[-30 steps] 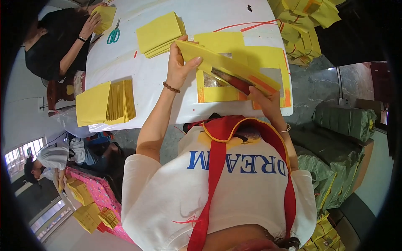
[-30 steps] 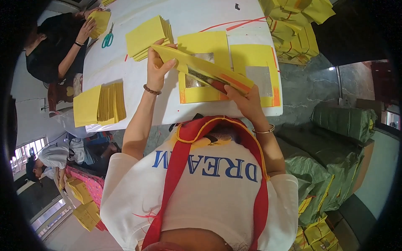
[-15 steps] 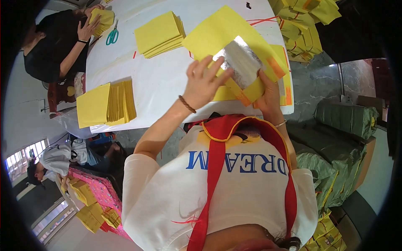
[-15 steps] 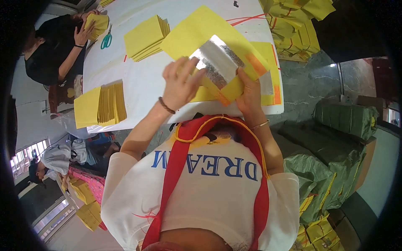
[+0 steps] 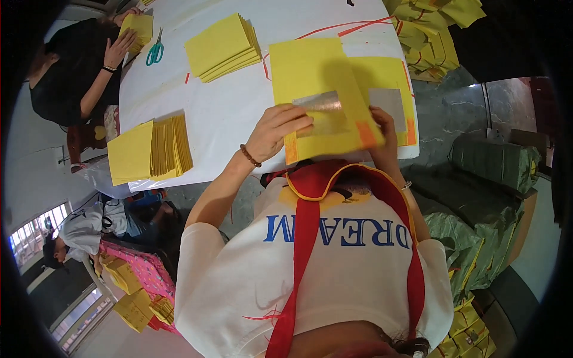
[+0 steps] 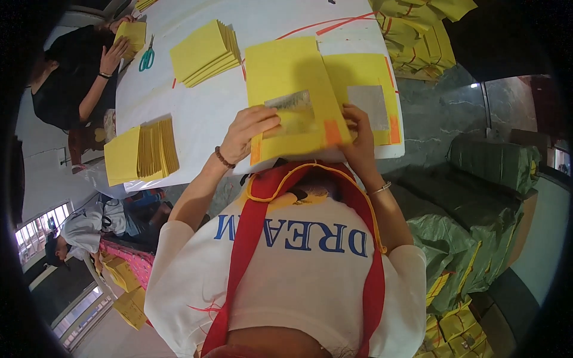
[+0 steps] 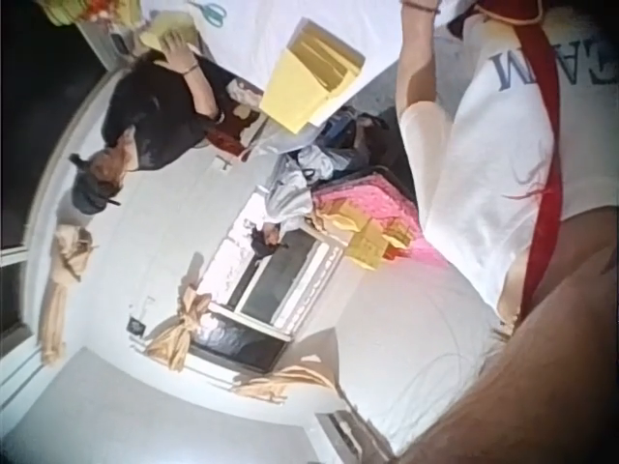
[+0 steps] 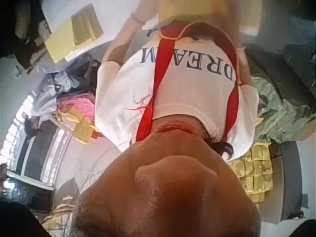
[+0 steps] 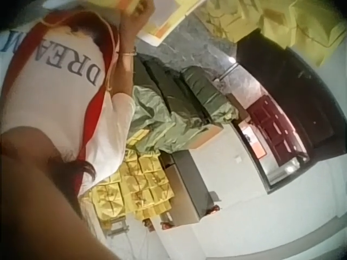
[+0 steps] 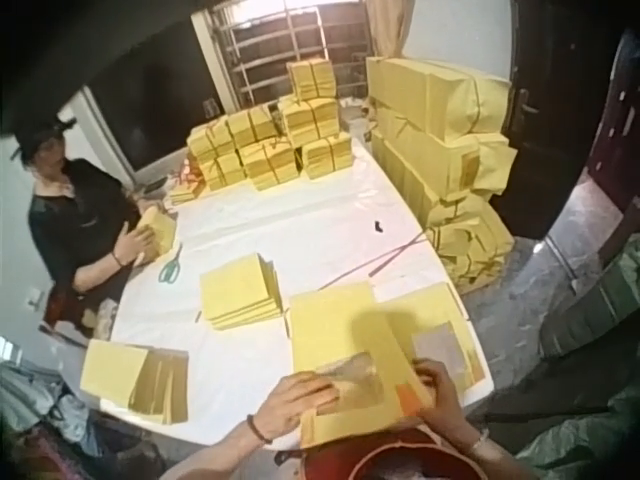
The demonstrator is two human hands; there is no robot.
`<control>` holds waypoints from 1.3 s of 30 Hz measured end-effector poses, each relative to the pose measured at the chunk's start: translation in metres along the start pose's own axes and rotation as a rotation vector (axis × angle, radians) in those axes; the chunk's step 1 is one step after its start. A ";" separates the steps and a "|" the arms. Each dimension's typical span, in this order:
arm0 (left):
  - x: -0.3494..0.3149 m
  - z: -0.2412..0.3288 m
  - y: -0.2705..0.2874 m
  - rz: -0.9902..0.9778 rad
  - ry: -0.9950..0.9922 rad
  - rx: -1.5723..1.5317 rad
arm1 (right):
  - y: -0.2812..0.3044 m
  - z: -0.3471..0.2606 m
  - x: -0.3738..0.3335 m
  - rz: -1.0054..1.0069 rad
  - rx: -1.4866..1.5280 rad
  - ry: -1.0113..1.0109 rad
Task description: Applying foil squares to sheets of yellow paper and stacking them for processing.
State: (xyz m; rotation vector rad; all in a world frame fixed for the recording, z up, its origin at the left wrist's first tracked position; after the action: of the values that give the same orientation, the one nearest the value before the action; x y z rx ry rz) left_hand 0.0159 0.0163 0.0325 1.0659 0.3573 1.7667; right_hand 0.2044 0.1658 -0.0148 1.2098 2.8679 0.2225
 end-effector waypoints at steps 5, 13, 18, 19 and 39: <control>-0.012 0.001 -0.004 -0.214 -0.052 0.047 | -0.009 -0.034 0.009 0.050 -0.561 0.588; -0.005 0.004 0.004 -0.090 0.064 -0.007 | -0.018 -0.039 0.027 -0.332 -0.424 0.521; -0.014 -0.032 -0.003 -0.146 0.716 -0.054 | -0.020 -0.019 0.041 -0.205 -0.200 0.026; -0.009 -0.033 -0.003 -0.144 0.718 -0.054 | -0.021 -0.016 0.044 -0.164 -0.138 -0.125; 0.004 -0.064 -0.012 0.054 0.893 -0.254 | -0.027 -0.005 0.063 -0.029 -0.121 -0.181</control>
State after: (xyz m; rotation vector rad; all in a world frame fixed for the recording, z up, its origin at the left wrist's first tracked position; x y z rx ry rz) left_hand -0.0281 0.0398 -0.0101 0.0548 0.6182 2.1919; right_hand 0.1406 0.1915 -0.0114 1.1052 2.6731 0.2673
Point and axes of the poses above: each hand's wrist, its own x-axis towards the middle knuckle, its own y-axis out of the back of the hand, z = x × y, the point moved 6 cm from there along x, towards the middle knuckle, and after that the axes turned 2 degrees about z, right-handed, at the moved point
